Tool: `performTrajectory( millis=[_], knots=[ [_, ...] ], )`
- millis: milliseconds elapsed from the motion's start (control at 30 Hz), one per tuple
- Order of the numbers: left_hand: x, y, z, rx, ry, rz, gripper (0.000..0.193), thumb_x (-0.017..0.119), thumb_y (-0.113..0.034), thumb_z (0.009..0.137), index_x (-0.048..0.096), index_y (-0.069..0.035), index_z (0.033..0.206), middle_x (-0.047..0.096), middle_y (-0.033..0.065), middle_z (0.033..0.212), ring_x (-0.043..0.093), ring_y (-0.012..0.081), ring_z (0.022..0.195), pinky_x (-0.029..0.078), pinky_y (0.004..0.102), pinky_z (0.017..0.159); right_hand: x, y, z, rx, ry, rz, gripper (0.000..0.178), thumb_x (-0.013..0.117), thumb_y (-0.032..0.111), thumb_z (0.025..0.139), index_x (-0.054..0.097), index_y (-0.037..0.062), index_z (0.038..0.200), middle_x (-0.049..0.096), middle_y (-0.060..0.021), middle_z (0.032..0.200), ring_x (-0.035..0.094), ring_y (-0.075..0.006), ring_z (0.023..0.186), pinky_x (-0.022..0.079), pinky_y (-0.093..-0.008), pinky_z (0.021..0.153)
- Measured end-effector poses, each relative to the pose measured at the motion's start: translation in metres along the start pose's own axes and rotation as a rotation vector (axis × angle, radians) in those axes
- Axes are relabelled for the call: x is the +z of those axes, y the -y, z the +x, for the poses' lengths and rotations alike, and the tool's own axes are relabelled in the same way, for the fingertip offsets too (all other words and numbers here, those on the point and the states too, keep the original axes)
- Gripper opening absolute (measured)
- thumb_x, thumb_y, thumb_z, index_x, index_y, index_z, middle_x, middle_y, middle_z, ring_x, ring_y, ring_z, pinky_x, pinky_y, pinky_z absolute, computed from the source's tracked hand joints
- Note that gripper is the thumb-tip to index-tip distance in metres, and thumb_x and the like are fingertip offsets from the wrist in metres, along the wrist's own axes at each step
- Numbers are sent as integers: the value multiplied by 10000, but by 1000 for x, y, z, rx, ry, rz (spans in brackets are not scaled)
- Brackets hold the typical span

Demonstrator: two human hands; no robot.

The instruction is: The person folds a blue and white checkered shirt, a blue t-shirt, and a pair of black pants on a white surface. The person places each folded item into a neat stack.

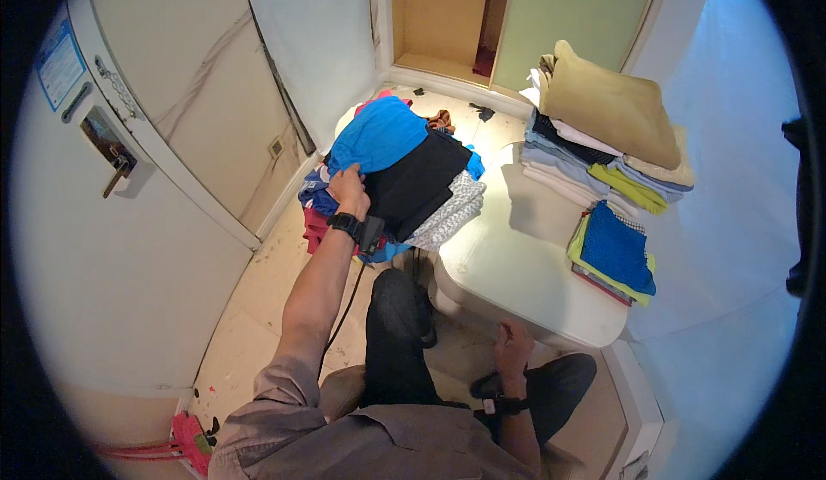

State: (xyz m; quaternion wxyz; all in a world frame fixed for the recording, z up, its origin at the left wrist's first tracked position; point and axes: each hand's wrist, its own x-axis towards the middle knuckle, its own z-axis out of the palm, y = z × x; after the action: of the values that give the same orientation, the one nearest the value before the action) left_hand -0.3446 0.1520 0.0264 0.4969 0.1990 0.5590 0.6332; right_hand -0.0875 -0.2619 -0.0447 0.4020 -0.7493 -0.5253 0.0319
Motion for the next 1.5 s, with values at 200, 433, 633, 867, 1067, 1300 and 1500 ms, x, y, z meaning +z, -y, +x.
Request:
performTrajectory(
  millis=[200,433,633,867,1067,1300,1500],
  knots=[
    [42,-47,-175,548,397,165,151,770,-85,787,670,14,842,643,29,762,577,114,699,472,296,647,-6,-14,-6,142,2,147,323,701,100,875,643,65,1191,712,-164,1049,697,-333,896,549,-440,767],
    [-5,1,-382,805,894,290,266,795,-135,749,724,12,959,697,174,869,686,302,778,544,374,670,-80,87,33,-159,-292,290,722,765,142,856,391,30,1464,465,-229,1485,515,-375,1302,469,-473,1034],
    [-26,32,-431,597,1077,524,261,787,-174,770,714,26,921,697,171,853,696,324,776,544,382,681,-89,57,-14,-7,-447,187,567,789,234,877,506,31,1324,649,-154,1207,652,-240,1061,536,-379,926],
    [-61,60,-438,504,1216,480,273,806,-170,787,723,43,935,694,140,854,668,254,702,521,323,636,-94,33,-54,244,-289,773,470,722,23,854,542,35,1288,647,-129,1189,665,-223,1053,555,-360,919],
    [-96,81,-440,409,1504,215,374,807,-126,815,682,8,1141,704,140,1027,672,209,811,522,306,664,-121,42,-71,278,-329,812,499,778,88,881,581,23,1335,683,-80,1198,642,-165,1078,506,-335,968],
    [-103,98,-424,-100,1231,139,258,679,-21,943,654,-12,1199,739,172,1089,711,193,890,535,282,742,-154,-8,-85,506,-779,704,224,677,139,969,677,24,1161,690,-85,1129,645,-200,972,505,-333,914],
    [-99,102,-402,-142,977,227,73,688,-53,935,691,-43,1007,738,103,934,671,132,791,484,239,647,-215,20,-72,26,-987,1236,349,624,216,1010,593,32,1304,620,-154,1334,602,-333,1222,486,-504,1055]
  ],
)
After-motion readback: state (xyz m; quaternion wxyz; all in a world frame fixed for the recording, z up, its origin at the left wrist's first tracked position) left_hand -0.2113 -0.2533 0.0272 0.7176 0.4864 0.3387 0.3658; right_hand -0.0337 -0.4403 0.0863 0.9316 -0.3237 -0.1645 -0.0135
